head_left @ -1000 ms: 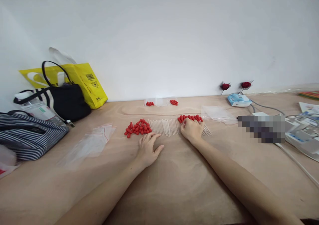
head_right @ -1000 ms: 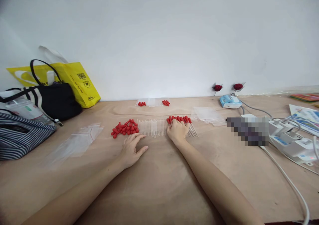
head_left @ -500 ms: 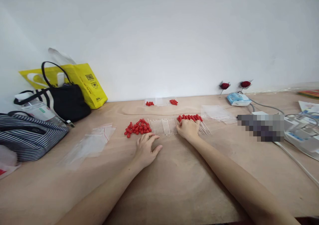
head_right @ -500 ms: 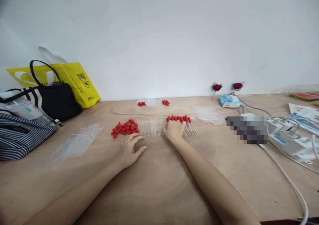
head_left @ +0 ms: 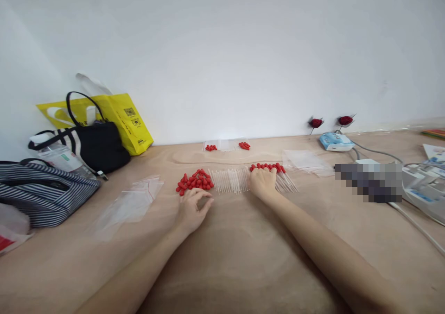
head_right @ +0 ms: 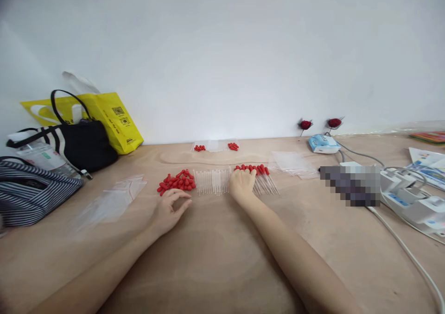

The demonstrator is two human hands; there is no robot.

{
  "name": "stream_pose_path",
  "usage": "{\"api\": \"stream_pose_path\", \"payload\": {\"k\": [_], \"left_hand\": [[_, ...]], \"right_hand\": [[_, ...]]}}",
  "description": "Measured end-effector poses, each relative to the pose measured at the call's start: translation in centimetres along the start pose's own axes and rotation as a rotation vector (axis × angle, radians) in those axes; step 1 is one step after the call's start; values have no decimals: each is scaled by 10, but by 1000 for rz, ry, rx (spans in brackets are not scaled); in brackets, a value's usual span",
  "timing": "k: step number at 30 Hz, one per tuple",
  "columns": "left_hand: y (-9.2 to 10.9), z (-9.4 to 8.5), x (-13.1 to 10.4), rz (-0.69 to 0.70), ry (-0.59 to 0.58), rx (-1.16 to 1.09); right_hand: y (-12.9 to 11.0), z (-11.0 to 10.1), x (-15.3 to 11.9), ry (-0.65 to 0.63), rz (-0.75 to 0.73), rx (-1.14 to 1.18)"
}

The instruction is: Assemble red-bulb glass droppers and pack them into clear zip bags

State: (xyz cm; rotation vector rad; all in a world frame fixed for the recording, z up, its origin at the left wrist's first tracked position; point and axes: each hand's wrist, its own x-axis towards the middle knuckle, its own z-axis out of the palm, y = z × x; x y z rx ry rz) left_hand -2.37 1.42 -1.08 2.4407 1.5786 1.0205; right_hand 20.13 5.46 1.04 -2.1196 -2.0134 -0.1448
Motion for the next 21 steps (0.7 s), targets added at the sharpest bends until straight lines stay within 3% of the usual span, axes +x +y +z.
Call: {"api": "stream_pose_path", "payload": {"k": [2, 5, 8, 14, 21], "left_hand": [[-16, -11, 11, -68, 58, 10], [-40, -28, 36, -281, 94, 161], [-56, -37, 67, -545, -80, 271], [-69, -29, 112, -645, -258, 147], [-74, -21, 123, -639, -408, 55]], "right_hand": [[7, -4, -13, 6, -120, 17], [23, -5, -35, 18, -416, 68], [39, -4, -52, 12, -548, 84], [49, -1, -52, -35, -536, 141], [48, -2, -52, -52, -505, 231]]}}
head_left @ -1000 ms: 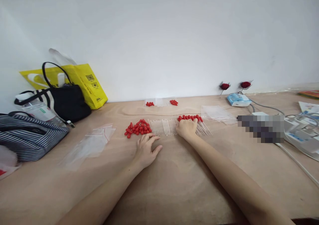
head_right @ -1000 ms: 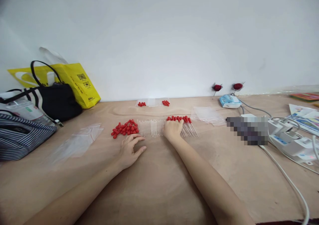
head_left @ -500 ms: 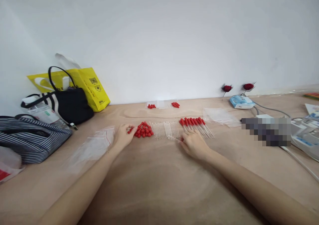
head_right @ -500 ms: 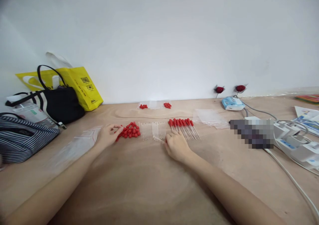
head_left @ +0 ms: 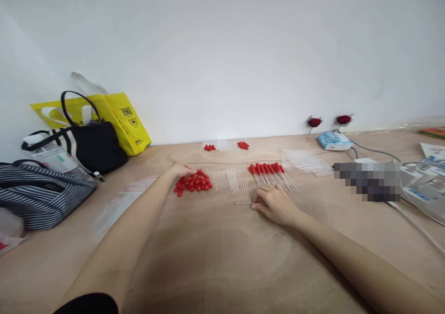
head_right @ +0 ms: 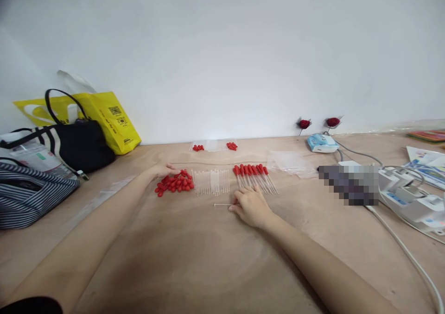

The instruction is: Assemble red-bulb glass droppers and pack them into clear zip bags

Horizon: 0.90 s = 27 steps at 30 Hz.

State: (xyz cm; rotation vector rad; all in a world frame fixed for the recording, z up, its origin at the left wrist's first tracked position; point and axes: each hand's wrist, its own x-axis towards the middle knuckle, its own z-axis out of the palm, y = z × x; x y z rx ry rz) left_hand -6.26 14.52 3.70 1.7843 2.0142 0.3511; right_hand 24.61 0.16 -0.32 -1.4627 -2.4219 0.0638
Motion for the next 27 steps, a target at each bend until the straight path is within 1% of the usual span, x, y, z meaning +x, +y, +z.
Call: {"api": "stream_pose_path", "payload": {"k": [3, 5, 7, 10, 12, 13, 15, 17, 19, 21, 23, 25, 27], "left_hand": [[3, 2, -2, 13, -18, 21], [7, 0, -6, 35, 14, 47], [11, -5, -14, 74, 79, 78], [18, -12, -38, 151, 190, 125], [22, -7, -62, 243, 224, 151], [23, -1, -76, 356, 236, 183], [26, 17, -101, 560, 225, 143], [29, 41, -122, 663, 197, 57], [32, 64, -134, 716, 167, -33], [34, 82, -138, 757, 201, -113], [36, 93, -138, 796, 221, -150], [37, 98, -136, 833, 230, -149], [37, 100, -135, 859, 240, -138]], "right_hand": [[-2, 1, -1, 29, -13, 12], [-3, 5, 0, 38, -12, 14], [-3, 10, 0, 51, -14, 1], [-4, 16, 0, 90, -31, -50], [-5, 19, -1, 123, -50, -89], [-5, 20, -2, 140, -57, -105], [-5, 21, -4, 179, -58, -120], [-4, 20, -5, 221, -50, -99], [-2, 20, -7, 265, -49, -52], [1, 19, -8, 303, -64, -2], [3, 18, -8, 330, -87, 34], [2, 19, -9, 346, -109, 59], [1, 20, -8, 358, -126, 85]]}}
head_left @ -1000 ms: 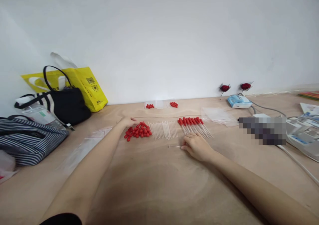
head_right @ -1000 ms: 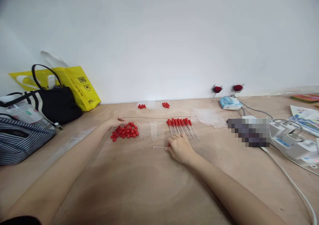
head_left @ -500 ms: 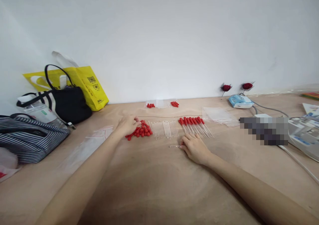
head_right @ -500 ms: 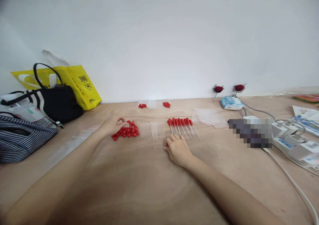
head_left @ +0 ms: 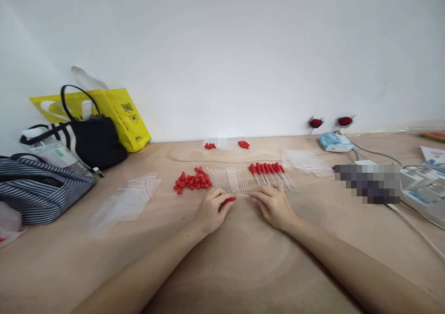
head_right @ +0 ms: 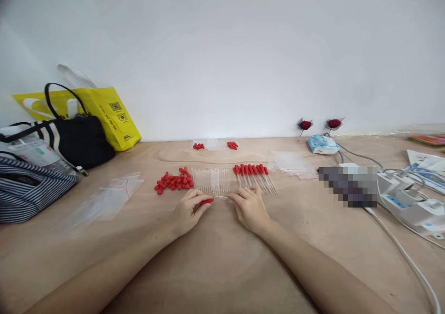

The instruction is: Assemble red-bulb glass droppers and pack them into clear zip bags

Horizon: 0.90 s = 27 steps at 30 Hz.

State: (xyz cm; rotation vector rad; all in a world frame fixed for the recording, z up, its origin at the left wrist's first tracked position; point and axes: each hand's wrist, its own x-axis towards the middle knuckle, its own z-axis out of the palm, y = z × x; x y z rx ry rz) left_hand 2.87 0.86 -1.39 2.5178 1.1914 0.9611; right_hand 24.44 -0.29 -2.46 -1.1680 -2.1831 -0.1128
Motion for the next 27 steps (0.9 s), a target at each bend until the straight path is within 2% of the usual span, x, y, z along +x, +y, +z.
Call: {"api": "stream_pose_path", "payload": {"k": [5, 9, 14, 18, 22, 27], "left_hand": [[1, 0, 0, 13, 28, -2], [1, 1, -1, 14, 49, -20], [3, 3, -2, -109, 84, -125], [5, 2, -1, -165, 55, -290], [6, 0, -1, -114, 9, -257], [7, 0, -6, 102, -56, -51]], "right_hand": [[-7, 3, 0, 24, -26, 65], [-13, 1, -2, -5, -40, 83], [-21, 3, -4, -26, -66, 130], [-21, 4, -4, -51, -105, 203], [-17, -1, -4, -100, -130, 180], [-8, -8, -4, -149, -219, 112]]}}
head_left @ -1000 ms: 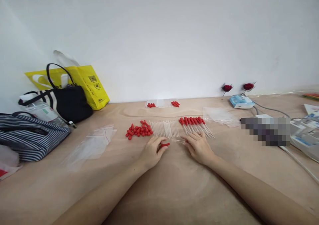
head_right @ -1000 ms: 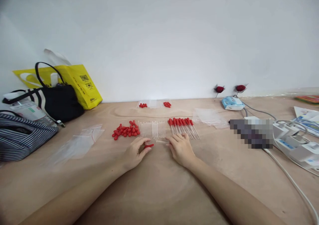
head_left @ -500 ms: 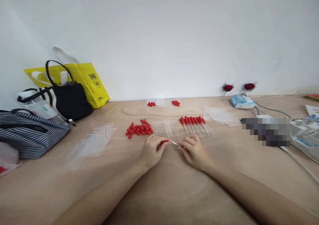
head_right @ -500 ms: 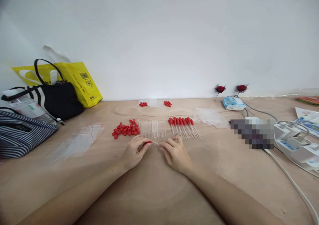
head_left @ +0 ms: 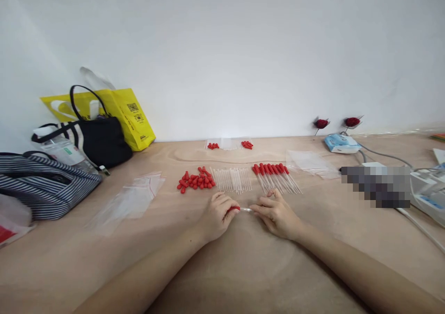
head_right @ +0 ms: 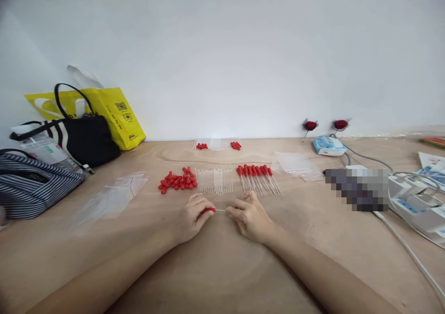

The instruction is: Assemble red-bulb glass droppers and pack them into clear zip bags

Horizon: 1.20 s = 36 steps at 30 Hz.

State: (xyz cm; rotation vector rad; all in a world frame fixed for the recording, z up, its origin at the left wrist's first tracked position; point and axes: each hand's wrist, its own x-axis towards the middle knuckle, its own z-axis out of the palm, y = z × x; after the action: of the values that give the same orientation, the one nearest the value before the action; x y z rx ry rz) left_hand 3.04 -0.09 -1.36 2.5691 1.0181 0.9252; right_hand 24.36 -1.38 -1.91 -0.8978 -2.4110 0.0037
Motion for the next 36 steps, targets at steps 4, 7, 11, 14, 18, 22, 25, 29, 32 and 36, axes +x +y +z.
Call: {"api": "stream_pose_path", "payload": {"k": [4, 7, 11, 14, 18, 22, 25, 29, 32, 36], "left_hand": [[2, 2, -4, 80, -18, 108], [4, 1, -5, 106, -27, 149], [5, 0, -5, 137, -41, 146], [5, 1, -5, 136, -45, 137], [4, 2, -5, 138, -58, 135], [5, 1, -4, 152, -70, 132], [6, 1, -3, 146, -80, 129], [5, 0, -3, 108, -85, 106], [1, -4, -2, 51, -80, 82], [-6, -5, -2, 5, -41, 71]], "right_hand": [[-1, -2, 1, 15, -26, -50], [-5, -2, 3, 42, -8, -64], [-11, 1, 4, 41, 24, -35], [-12, 4, 3, 33, 39, -22], [-12, 8, 3, 13, 50, 12], [-13, 10, 4, 11, 54, 31], [-13, 11, 5, 5, 59, 33], [-12, 9, 7, -5, 63, 34], [-10, 3, 10, -32, 69, 4], [-10, -5, 11, -71, 74, -67]]}}
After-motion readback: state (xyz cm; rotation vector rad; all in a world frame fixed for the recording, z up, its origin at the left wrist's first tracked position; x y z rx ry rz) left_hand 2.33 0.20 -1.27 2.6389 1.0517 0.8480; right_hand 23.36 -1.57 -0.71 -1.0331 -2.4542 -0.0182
